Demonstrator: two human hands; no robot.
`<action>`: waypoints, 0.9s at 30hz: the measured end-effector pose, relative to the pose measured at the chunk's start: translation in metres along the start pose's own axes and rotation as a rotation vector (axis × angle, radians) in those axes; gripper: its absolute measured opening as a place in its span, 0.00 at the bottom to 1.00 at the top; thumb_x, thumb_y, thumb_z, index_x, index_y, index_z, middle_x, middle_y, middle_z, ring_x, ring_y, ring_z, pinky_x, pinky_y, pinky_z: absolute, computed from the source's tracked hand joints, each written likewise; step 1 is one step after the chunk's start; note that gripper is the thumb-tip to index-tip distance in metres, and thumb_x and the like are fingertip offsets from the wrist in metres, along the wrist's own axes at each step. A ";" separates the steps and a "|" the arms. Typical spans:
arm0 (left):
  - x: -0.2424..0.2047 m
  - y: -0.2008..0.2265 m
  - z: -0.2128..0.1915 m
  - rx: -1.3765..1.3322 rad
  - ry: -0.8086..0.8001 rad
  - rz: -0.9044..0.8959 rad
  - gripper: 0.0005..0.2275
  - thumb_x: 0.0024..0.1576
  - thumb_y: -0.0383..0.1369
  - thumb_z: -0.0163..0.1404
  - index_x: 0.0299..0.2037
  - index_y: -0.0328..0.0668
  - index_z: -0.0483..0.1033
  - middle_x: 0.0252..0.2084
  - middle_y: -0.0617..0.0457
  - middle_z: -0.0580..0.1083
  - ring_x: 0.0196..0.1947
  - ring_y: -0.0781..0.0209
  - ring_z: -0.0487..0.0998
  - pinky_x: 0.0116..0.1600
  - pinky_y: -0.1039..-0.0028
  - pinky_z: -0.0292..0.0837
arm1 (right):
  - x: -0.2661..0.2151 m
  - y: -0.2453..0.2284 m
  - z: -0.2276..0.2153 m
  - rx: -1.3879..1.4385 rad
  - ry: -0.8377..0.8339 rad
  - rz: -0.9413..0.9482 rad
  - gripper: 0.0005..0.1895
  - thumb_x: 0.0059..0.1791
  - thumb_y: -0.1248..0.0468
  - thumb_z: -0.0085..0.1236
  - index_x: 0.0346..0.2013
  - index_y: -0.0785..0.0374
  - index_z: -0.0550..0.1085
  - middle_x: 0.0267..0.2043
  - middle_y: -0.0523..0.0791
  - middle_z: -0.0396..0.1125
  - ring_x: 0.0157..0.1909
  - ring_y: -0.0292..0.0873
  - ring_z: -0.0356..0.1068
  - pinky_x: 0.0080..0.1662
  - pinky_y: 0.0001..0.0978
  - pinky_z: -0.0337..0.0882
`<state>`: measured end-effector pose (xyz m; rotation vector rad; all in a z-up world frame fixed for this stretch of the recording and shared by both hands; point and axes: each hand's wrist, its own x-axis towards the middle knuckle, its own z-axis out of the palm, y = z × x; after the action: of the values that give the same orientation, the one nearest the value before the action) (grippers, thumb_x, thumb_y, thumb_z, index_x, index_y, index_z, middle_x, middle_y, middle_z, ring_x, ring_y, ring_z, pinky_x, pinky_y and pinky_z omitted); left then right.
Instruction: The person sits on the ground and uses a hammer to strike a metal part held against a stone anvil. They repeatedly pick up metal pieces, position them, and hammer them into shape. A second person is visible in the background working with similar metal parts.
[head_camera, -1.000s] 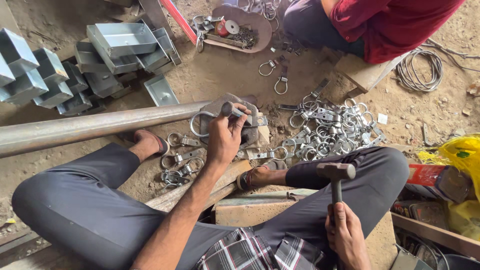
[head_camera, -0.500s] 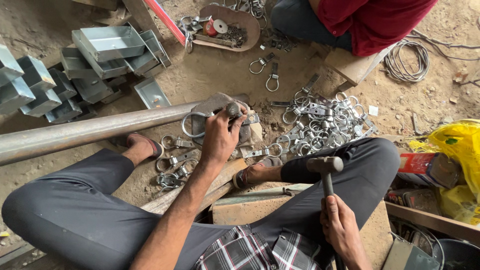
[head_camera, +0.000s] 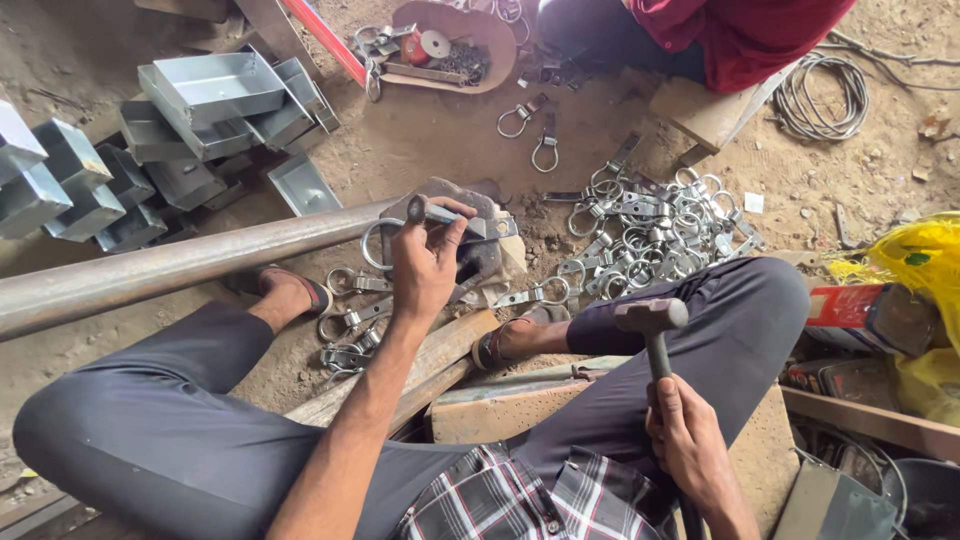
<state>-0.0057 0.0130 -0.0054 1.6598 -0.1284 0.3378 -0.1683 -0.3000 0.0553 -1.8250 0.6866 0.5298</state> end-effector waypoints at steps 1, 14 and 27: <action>0.000 -0.001 0.000 0.035 0.012 0.069 0.08 0.69 0.33 0.50 0.47 0.35 0.76 0.42 0.51 0.79 0.39 0.67 0.79 0.45 0.78 0.76 | 0.000 0.000 0.000 0.001 -0.004 -0.011 0.24 0.56 0.45 0.35 0.30 0.62 0.65 0.18 0.40 0.53 0.16 0.35 0.52 0.19 0.30 0.55; -0.008 -0.013 0.001 0.178 0.069 -0.068 0.07 0.65 0.36 0.52 0.44 0.42 0.80 0.29 0.59 0.77 0.19 0.74 0.63 0.23 0.83 0.56 | -0.002 -0.006 0.001 -0.001 0.015 0.039 0.26 0.56 0.44 0.35 0.31 0.63 0.67 0.19 0.40 0.53 0.18 0.35 0.51 0.20 0.30 0.55; -0.002 -0.007 0.000 0.148 0.044 -0.018 0.07 0.66 0.34 0.52 0.44 0.40 0.79 0.33 0.58 0.78 0.22 0.74 0.66 0.25 0.83 0.59 | 0.000 -0.002 0.000 0.052 -0.016 0.014 0.26 0.56 0.44 0.36 0.31 0.63 0.66 0.19 0.41 0.53 0.18 0.35 0.51 0.21 0.29 0.55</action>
<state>-0.0061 0.0135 -0.0129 1.7975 -0.0569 0.3774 -0.1673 -0.2999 0.0567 -1.7666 0.6966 0.5307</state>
